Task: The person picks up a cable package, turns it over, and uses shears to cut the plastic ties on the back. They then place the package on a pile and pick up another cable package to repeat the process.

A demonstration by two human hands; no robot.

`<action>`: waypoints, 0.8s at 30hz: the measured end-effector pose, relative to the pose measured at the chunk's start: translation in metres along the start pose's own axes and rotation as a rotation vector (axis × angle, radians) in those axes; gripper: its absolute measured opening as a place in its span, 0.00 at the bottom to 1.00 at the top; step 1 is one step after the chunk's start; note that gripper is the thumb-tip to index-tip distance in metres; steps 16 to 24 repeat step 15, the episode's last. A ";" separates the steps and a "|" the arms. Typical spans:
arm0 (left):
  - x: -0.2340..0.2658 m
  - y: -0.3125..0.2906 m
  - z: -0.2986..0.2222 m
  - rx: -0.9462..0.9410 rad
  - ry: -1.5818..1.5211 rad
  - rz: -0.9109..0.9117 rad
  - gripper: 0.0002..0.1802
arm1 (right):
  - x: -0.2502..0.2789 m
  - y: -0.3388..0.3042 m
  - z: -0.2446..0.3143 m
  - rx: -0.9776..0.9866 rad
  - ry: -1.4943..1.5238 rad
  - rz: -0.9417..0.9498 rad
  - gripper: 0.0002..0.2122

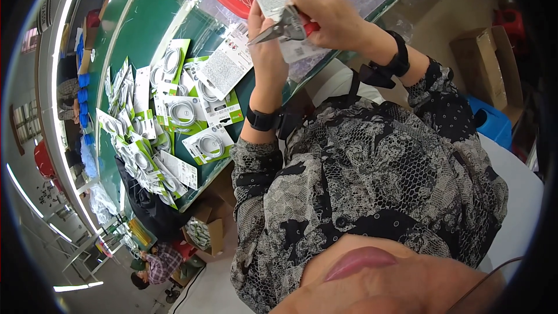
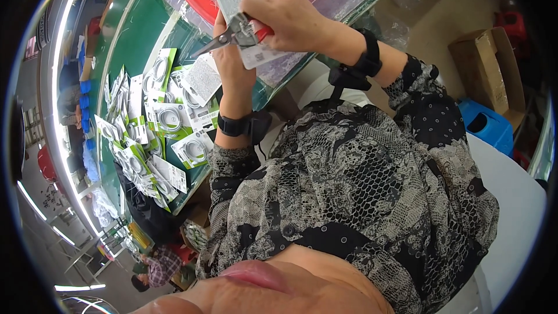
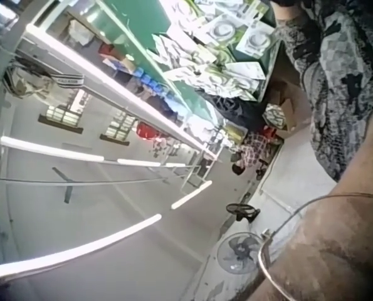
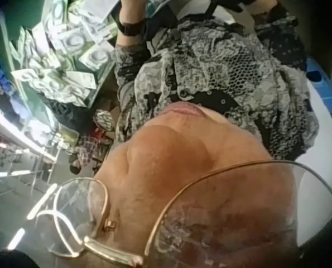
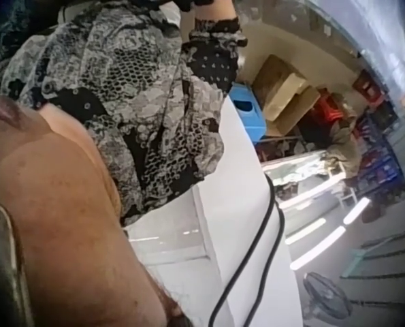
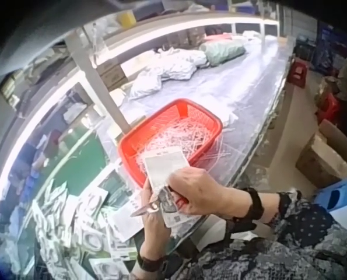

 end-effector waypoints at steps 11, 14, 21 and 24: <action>0.019 0.006 0.003 0.005 -0.007 -0.036 0.24 | 0.001 -0.005 -0.026 -0.290 0.096 0.074 0.14; 0.024 0.008 -0.008 0.028 -0.126 -0.088 0.26 | 0.041 -0.002 -0.029 -0.222 0.245 -0.008 0.18; 0.027 0.009 -0.013 0.034 -0.168 -0.091 0.27 | 0.049 0.000 -0.025 0.095 0.473 -0.148 0.22; 0.027 0.009 -0.013 0.034 -0.168 -0.091 0.27 | 0.049 0.000 -0.025 0.095 0.473 -0.148 0.22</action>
Point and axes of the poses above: each hand's wrist, its own y-axis towards the middle knuckle, its own x-axis out of the back of the hand, z = x × y, the point moved 3 cm from there along y, towards the middle knuckle, and after that the axes turned 13 degrees about -z, right-handed, at the moved point
